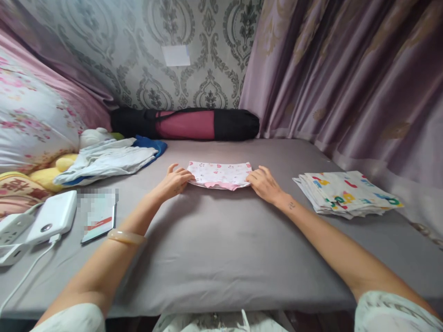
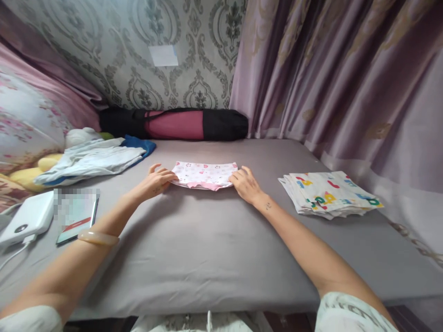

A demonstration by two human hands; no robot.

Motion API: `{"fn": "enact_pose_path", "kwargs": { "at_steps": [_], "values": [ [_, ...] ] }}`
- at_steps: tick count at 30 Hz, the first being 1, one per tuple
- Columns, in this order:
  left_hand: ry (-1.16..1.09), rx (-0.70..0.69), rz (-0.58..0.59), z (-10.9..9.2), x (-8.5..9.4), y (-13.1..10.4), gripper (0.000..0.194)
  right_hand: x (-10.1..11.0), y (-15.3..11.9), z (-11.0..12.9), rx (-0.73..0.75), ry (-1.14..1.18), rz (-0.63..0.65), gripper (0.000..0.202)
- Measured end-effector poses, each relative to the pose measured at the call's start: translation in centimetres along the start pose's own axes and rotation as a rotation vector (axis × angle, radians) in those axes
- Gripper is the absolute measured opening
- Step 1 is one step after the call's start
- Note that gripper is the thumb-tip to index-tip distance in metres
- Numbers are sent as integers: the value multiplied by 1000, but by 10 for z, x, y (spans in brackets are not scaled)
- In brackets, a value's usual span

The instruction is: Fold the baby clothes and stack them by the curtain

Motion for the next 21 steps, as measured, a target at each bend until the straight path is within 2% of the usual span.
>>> {"fn": "enact_pose_path", "kwargs": {
  "at_steps": [9, 14, 17, 21],
  "values": [
    [-21, -8, 71, 7, -15, -20, 54, -13, -13, 9, 10, 34, 25, 38],
    [-45, -24, 72, 11, -18, -26, 54, -8, -22, 15, -26, 54, 140, 46],
    [-39, -12, 110, 15, -17, -24, 55, -2, -22, 15, -69, 58, 231, 54],
    [3, 104, 198, 11, -9, -7, 45, 6, -4, 14, -137, 65, 301, 42]
  ]
}}
Point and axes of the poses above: each hand's wrist, its own y-axis towards the middle knuckle, its own x-axis out of the back of the hand, z = x × y, the point moved 4 cm from there along y, towards the middle knuckle, and after that the axes turned 5 degrees about y, right-handed, at the moved point
